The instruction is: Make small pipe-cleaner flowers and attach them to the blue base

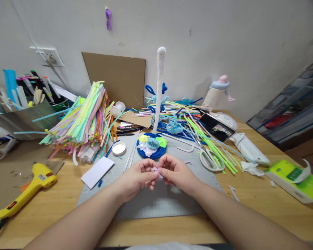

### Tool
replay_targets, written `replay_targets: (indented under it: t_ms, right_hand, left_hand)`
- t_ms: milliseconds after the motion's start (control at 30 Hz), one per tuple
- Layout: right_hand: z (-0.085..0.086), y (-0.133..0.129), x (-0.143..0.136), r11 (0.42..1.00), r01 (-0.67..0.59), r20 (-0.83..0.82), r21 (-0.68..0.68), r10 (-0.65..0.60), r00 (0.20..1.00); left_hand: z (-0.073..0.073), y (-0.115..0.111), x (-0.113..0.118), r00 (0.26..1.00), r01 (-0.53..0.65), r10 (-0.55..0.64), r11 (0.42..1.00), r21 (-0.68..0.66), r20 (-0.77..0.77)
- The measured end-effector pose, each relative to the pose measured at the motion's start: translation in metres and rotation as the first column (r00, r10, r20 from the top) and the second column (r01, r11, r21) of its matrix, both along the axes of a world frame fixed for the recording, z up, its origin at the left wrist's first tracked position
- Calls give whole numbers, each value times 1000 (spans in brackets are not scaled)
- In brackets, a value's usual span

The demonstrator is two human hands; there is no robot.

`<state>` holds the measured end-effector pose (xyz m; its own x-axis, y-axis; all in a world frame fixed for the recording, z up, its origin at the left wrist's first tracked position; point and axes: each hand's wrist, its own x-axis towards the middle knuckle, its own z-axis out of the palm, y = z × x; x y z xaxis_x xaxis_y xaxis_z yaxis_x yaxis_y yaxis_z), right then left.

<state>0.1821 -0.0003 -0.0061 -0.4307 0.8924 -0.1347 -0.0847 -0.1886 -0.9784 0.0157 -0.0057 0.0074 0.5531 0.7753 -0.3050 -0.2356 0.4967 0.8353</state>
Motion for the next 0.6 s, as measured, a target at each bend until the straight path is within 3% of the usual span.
replay_targets:
  t_ms: [200,300,467,533,600]
  right_hand:
    - [-1,1,3,935,-198,-194,-293,145,970]
    - [-1,0,4,927,-217,-232,-304,149,961]
    - [2,0,5,902,-263,-259,-343,178,949]
    - [3,0,6,888,-288,-268,-359,197,943]
    - [5,0,7,887,-295,-281,-355,200,939]
  left_hand:
    - [-2,4,0,978,-58,119,944,325,-171]
    - [-1,4,-2,945,1,153,882,471,-290]
    - [4,3,-5,872,136,247,706,695,-422]
    - [5,3,-5,879,156,235,680,716,-414]
    - [6,4,-5,892,141,217,701,699,-397]
